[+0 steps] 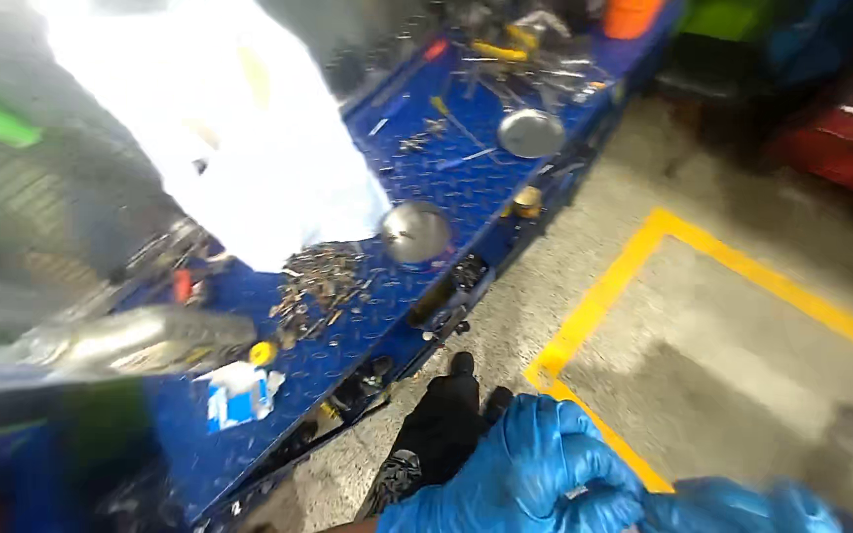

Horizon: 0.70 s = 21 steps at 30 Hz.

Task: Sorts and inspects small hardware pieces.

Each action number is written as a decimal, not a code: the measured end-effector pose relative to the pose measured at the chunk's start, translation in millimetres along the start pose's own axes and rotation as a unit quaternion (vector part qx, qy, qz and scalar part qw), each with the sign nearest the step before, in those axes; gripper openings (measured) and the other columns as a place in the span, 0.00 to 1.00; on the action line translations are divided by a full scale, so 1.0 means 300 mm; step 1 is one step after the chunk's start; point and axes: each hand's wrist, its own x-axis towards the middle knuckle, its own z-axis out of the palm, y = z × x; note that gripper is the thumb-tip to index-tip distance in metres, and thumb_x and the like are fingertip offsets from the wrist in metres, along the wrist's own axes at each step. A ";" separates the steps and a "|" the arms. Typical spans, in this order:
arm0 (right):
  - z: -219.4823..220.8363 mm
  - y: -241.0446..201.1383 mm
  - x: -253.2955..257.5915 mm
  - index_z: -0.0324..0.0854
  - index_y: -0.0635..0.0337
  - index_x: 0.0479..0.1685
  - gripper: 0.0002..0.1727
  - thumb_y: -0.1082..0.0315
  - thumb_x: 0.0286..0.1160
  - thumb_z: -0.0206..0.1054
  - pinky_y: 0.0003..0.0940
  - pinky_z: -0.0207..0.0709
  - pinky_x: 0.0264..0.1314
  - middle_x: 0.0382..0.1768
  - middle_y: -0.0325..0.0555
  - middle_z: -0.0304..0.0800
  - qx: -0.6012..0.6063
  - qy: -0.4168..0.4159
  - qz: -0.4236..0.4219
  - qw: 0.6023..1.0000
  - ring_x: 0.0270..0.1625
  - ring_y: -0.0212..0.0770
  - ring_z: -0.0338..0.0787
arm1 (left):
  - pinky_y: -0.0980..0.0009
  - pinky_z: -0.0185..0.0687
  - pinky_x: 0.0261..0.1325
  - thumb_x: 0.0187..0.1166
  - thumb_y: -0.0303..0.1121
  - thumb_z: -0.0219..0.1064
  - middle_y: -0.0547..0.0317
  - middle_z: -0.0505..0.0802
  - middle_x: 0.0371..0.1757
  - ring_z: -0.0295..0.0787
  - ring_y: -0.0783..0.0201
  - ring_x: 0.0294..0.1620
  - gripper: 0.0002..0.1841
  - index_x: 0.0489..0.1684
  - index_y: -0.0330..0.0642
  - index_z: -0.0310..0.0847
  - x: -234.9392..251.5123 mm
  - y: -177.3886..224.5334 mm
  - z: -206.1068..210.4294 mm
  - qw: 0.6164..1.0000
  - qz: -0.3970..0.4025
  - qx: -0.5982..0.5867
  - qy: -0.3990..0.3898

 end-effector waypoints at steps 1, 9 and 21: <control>0.042 0.018 0.031 0.66 0.41 0.84 0.35 0.65 0.76 0.71 0.23 0.84 0.54 0.47 0.30 0.91 -0.001 -0.029 -0.001 1.000 0.46 0.25 0.90 | 0.66 0.76 0.63 0.84 0.36 0.66 0.49 0.90 0.40 0.85 0.58 0.50 0.10 0.39 0.40 0.90 -0.019 -0.033 -0.030 1.000 -0.014 0.008 0.024; 0.473 0.252 0.371 0.61 0.56 0.89 0.40 0.62 0.74 0.71 0.34 0.80 0.58 0.40 0.38 0.92 -0.115 -0.207 -0.032 0.971 0.46 0.29 0.88 | 0.64 0.76 0.66 0.84 0.43 0.66 0.60 0.91 0.43 0.86 0.63 0.53 0.09 0.40 0.53 0.90 -0.293 -0.347 -0.284 0.938 -0.178 0.168 0.246; 0.838 0.412 0.625 0.74 0.81 0.70 0.29 0.68 0.73 0.69 0.39 0.80 0.62 0.42 0.55 0.93 -0.305 -0.300 -0.076 0.901 0.49 0.40 0.91 | 0.70 0.78 0.65 0.81 0.38 0.64 0.67 0.88 0.45 0.84 0.69 0.55 0.10 0.55 0.60 0.87 -0.557 -0.604 -0.492 0.740 -0.281 0.322 0.519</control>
